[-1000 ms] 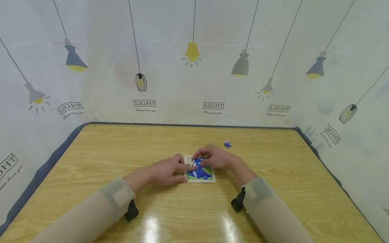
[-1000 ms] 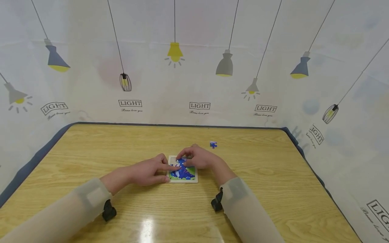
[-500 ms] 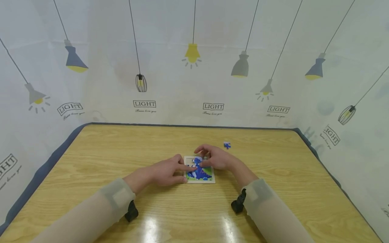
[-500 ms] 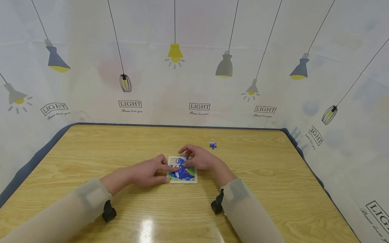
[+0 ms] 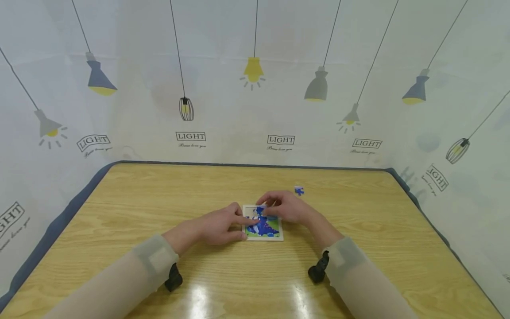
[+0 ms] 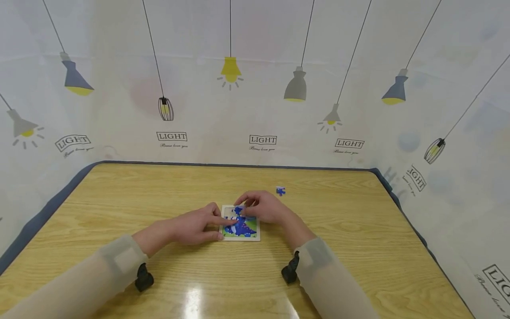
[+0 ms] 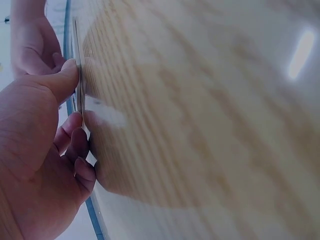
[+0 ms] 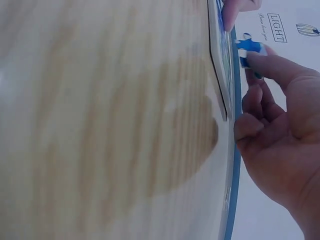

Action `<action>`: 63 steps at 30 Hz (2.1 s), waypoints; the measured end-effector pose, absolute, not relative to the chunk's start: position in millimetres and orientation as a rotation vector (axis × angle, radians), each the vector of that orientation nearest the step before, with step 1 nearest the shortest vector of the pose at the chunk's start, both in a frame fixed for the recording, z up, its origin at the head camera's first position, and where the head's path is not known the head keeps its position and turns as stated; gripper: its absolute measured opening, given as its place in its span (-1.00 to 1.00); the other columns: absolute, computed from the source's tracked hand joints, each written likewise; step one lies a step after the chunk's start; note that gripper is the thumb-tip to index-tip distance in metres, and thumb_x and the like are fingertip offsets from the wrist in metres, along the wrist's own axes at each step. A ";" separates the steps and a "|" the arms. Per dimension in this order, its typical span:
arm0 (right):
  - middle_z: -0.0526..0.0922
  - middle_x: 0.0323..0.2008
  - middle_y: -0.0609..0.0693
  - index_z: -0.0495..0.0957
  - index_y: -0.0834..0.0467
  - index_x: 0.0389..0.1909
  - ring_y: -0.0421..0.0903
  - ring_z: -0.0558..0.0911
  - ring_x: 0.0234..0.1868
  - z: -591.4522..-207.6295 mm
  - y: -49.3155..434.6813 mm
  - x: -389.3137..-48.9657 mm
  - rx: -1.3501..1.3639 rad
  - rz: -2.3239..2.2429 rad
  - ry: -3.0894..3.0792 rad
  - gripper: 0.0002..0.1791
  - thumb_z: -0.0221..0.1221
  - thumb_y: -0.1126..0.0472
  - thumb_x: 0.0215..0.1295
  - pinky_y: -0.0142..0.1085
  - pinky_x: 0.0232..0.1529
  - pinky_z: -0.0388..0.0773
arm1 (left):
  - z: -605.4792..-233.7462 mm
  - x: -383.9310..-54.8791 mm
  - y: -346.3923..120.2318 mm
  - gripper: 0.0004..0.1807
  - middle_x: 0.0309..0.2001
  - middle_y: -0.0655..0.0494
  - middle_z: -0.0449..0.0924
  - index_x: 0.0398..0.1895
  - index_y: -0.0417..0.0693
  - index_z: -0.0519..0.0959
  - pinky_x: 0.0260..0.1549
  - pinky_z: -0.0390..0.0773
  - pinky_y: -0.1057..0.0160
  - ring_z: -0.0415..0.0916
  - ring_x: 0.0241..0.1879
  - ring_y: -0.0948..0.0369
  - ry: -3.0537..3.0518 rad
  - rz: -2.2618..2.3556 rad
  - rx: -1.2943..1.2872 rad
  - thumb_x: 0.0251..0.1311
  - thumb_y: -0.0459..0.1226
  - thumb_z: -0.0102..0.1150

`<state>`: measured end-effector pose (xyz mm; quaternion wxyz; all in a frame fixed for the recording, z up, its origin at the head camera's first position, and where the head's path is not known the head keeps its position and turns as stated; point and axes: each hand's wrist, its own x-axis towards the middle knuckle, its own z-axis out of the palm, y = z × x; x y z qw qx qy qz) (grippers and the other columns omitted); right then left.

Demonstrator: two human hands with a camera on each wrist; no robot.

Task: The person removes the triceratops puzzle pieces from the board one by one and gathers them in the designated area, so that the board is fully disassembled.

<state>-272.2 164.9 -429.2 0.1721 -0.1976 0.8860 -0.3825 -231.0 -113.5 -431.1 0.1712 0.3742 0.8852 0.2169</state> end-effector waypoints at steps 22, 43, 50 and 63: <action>0.69 0.09 0.28 0.62 0.21 0.31 0.04 0.75 0.05 -427.6 267.2 -263.0 -0.269 -1.473 2.509 -0.66 0.21 0.19 0.67 -0.15 0.11 0.77 | -431.9 -230.7 -112.8 -0.43 0.05 0.09 0.34 0.63 0.40 0.44 -0.16 0.35 0.23 0.30 -0.20 0.20 2.523 0.596 1.027 0.63 0.01 0.21; 0.68 0.23 0.36 0.65 0.15 0.32 0.31 0.64 0.22 -439.7 306.0 -306.4 -0.151 -0.969 2.900 -0.61 0.19 0.04 0.68 0.20 0.25 0.53 | -431.3 -231.5 -111.0 -0.43 0.06 0.09 0.33 0.64 0.41 0.42 -0.16 0.35 0.22 0.30 -0.20 0.20 2.517 0.588 1.034 0.64 0.02 0.18; 0.64 0.27 0.38 0.66 0.15 0.33 0.32 0.62 0.23 -444.7 301.9 -311.9 -0.152 -0.919 2.890 -0.60 0.19 0.04 0.67 0.23 0.28 0.52 | -430.2 -230.1 -111.4 -0.43 0.03 0.09 0.32 0.64 0.40 0.42 -0.18 0.34 0.23 0.28 -0.22 0.20 2.518 0.591 1.020 0.63 0.01 0.20; 0.59 0.27 0.27 0.59 0.16 0.44 0.20 0.56 0.26 -448.5 313.4 -307.4 -0.101 -1.128 2.745 -0.51 0.26 0.06 0.63 0.13 0.34 0.45 | -432.6 -230.4 -112.2 -0.42 0.05 0.08 0.33 0.64 0.41 0.42 -0.17 0.35 0.22 0.30 -0.20 0.20 2.528 0.580 1.035 0.64 0.02 0.19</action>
